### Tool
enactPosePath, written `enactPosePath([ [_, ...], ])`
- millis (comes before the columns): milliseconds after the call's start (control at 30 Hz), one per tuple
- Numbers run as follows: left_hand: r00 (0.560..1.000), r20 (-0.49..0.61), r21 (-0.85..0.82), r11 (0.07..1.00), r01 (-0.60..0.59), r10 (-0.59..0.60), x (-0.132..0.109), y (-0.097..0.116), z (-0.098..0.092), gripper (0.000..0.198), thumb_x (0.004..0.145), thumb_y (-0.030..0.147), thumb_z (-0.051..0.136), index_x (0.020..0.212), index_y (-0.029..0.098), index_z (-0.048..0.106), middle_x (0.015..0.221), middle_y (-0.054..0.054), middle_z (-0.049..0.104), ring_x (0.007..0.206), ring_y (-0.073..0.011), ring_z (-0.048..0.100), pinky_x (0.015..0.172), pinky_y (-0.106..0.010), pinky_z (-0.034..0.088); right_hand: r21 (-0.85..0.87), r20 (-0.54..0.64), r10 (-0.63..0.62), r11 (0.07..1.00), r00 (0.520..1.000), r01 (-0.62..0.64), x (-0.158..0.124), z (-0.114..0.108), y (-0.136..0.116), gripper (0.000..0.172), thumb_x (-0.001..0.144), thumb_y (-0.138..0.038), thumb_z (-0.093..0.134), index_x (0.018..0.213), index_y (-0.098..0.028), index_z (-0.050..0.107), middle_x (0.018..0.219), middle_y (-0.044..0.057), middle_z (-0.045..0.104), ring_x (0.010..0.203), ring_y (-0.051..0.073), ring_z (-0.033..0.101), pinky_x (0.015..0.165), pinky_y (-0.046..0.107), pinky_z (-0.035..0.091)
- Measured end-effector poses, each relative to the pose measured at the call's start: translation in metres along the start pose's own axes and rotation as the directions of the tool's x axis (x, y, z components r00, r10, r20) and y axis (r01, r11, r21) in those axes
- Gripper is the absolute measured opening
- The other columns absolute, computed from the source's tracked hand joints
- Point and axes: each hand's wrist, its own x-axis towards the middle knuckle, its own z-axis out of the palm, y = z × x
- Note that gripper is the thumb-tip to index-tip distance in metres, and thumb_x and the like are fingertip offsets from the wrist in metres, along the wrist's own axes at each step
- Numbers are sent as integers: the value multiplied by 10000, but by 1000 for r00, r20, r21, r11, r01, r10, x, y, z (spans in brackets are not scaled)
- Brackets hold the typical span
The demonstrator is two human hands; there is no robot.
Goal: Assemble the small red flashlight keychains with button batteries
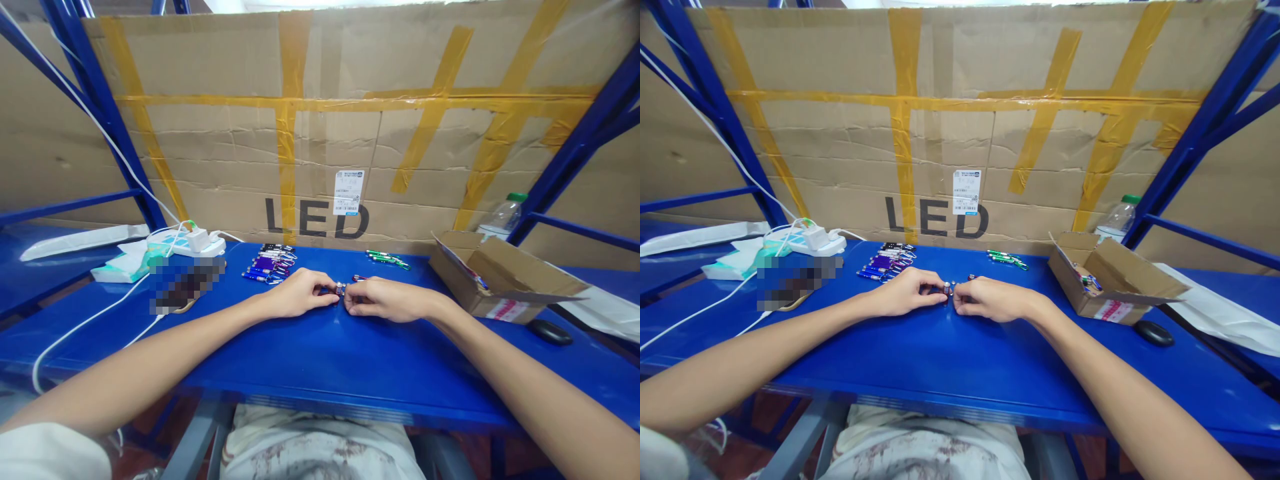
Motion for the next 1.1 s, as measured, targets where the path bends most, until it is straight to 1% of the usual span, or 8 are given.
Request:
enactPosePath([
  [133, 1000, -2, -13, 1000, 18, -18, 0, 1, 0, 232, 988, 347, 692, 1087, 171, 806, 977, -43, 762, 810, -159, 656, 735, -255, 446, -23, -30, -17, 1000, 999, 17, -1, 0, 1, 141, 1041, -242, 549, 948, -192, 643, 909, 44, 713, 786, 176, 623, 752, 285, 467],
  [233, 999, -8, -9, 999, 36, -36, 0, 2, 0, 237, 982, 367, 698, 1054, 166, 802, 946, -38, 746, 773, -152, 633, 713, -256, 436, 6, -71, 45, 999, 996, -45, -4, -4, 0, 158, 1058, -283, 508, 960, -201, 600, 877, 44, 707, 743, 175, 620, 698, 278, 463],
  [333, 999, -7, 1, 999, 44, -44, -1, 3, 1, 259, 981, 391, 697, 1041, 160, 798, 924, -34, 734, 740, -142, 603, 691, -257, 418, 62, -186, 126, 991, 974, -116, -7, -8, -1, 149, 1071, -298, 461, 997, -211, 557, 875, 41, 724, 720, 168, 631, 671, 270, 459],
  [500, 1000, -12, 6, 1000, 28, -28, -1, 3, 1, 263, 981, 392, 694, 1055, 160, 794, 928, -31, 728, 730, -137, 590, 704, -259, 425, 32, -386, 128, 992, 914, -125, -3, -8, 2, 91, 1011, -274, 498, 954, -218, 541, 833, 18, 679, 707, 165, 583, 667, 275, 427],
  [600, 1000, -13, 7, 1000, 24, -24, -1, 3, 1, 262, 982, 393, 692, 1053, 159, 787, 937, -33, 730, 727, -137, 587, 715, -261, 436, 7, -417, 120, 992, 901, -129, -1, -8, 2, 34, 957, -238, 531, 929, -222, 544, 780, -12, 622, 684, 158, 539, 656, 271, 398],
  [733, 999, -16, 2, 1000, 28, -28, -1, 3, 1, 263, 985, 389, 682, 1063, 161, 787, 938, -35, 737, 740, -141, 599, 717, -259, 442, -29, -452, 91, 993, 887, -116, 0, -9, -2, 50, 940, -200, 515, 930, -215, 562, 800, -8, 630, 705, 157, 540, 680, 271, 395],
  [967, 1000, -16, 67, 998, 9, -8, 0, 4, 1, 246, 997, 385, 671, 1041, 170, 780, 942, -41, 742, 763, -154, 610, 749, -271, 450, -32, -468, 89, 993, 879, -117, 2, -7, 6, 185, 1053, -350, 477, 974, -217, 577, 897, 41, 681, 773, 182, 598, 715, 284, 445],
  [1100, 1000, -25, 105, 994, 6, -3, -1, 5, 1, 233, 1005, 383, 667, 1033, 182, 781, 936, -42, 736, 813, -171, 619, 778, -281, 443, 16, -472, 115, 992, 874, -122, 1, -6, 8, 185, 1083, -349, 423, 1028, -225, 549, 922, 40, 685, 770, 180, 612, 686, 272, 451],
])
